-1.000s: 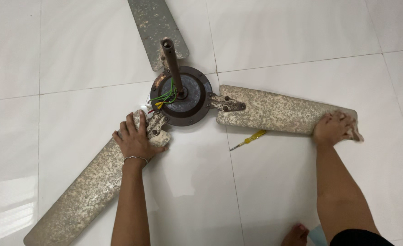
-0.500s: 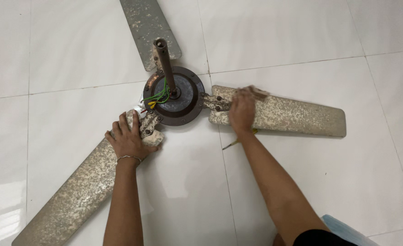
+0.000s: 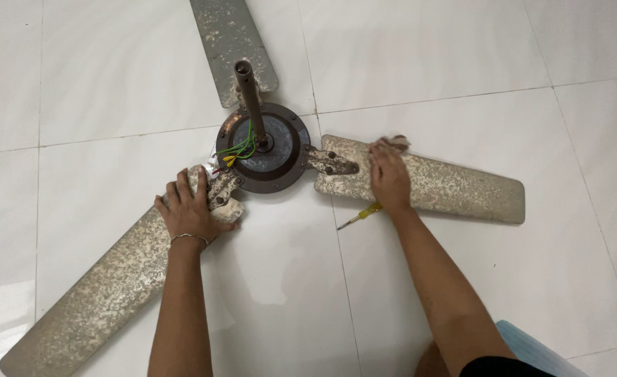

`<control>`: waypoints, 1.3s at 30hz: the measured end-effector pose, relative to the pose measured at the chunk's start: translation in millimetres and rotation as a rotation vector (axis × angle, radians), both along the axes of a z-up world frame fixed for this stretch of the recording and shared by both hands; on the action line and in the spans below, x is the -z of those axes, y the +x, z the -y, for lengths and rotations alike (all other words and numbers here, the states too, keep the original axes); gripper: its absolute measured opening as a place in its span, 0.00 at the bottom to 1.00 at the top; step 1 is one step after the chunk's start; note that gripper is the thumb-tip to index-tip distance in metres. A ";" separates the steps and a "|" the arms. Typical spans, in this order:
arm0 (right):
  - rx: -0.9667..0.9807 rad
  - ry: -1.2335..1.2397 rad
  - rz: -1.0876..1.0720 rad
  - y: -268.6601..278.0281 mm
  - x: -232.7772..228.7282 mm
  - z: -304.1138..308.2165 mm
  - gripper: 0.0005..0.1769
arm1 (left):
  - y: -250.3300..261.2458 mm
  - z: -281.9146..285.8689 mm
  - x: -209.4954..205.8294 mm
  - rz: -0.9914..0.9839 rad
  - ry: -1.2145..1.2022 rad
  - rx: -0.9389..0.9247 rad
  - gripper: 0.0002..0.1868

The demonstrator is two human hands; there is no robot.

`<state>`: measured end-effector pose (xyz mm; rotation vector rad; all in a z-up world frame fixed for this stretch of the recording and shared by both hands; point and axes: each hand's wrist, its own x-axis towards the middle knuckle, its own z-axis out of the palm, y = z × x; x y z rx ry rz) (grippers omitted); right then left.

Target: The person wipes the blades and central motor housing of a disassembled electric fan lying on a tiled floor using a cloth. The fan remains on the floor throughout the clip.

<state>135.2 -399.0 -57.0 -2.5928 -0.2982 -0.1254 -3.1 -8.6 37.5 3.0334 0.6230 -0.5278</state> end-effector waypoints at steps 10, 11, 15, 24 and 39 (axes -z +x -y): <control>0.459 -0.123 0.002 -9.7 56.0 224.1 0.25 | -3.5 -5.2 14.0 0.072 -0.020 0.014 0.81; 0.589 -0.037 -0.091 -12.5 59.6 242.6 0.26 | -3.4 -5.7 13.7 0.082 -0.025 0.015 0.81; 0.759 -0.006 -0.188 -12.0 61.8 283.6 0.30 | -5.6 -4.2 15.2 0.095 -0.027 0.019 0.80; 0.407 -0.136 0.019 13.2 52.5 86.3 0.27 | -3.2 -4.2 11.2 0.056 -0.038 0.008 0.80; 0.182 1.442 -0.483 -51.6 -84.1 -159.9 0.35 | 15.4 36.7 7.8 0.831 -0.830 0.086 0.48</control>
